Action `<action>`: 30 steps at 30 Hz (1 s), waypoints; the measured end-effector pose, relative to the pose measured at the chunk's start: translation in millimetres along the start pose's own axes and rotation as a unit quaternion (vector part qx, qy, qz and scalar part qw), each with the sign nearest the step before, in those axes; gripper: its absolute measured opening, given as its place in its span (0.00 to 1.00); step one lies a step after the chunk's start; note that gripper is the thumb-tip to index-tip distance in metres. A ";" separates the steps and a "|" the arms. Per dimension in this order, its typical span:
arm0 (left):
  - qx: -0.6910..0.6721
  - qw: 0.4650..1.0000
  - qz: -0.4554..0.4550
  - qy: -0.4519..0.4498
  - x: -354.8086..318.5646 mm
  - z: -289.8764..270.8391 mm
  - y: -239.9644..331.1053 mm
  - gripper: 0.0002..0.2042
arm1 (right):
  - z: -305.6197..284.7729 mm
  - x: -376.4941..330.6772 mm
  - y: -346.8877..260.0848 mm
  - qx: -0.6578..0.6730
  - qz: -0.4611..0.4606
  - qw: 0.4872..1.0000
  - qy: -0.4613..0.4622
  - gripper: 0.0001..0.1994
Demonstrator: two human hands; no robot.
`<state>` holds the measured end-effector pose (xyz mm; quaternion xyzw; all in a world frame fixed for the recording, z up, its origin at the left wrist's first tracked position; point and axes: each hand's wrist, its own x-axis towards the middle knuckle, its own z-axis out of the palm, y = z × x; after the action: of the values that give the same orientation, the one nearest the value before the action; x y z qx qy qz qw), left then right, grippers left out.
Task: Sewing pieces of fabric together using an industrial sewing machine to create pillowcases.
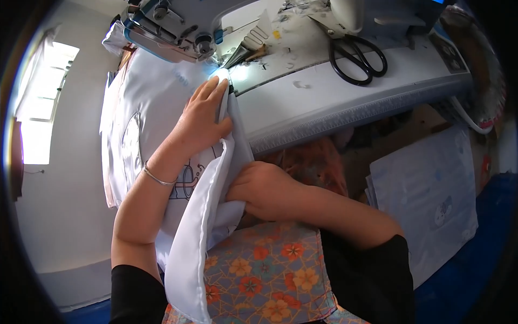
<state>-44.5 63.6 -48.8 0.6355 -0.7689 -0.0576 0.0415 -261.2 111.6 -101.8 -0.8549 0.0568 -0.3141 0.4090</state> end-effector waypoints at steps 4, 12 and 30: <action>0.004 1.000 0.003 -0.006 4.1 -5.2 1.9 0.37 | -1.9 2.6 5.2 0.035 0.007 0.999 -0.006 0.16; -0.087 0.996 0.014 0.019 2.6 -8.3 -22.6 0.36 | -2.2 15.5 11.3 -0.005 0.035 0.999 -0.016 0.15; 0.201 0.968 -0.129 0.081 -116.2 -10.8 -243.6 0.29 | -1.9 22.9 12.9 -0.002 0.042 0.998 -0.036 0.11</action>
<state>215.7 132.0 -71.5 0.7272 -0.6700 0.1455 -0.0327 -241.9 93.8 -99.1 -0.8634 0.0784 -0.2657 0.4216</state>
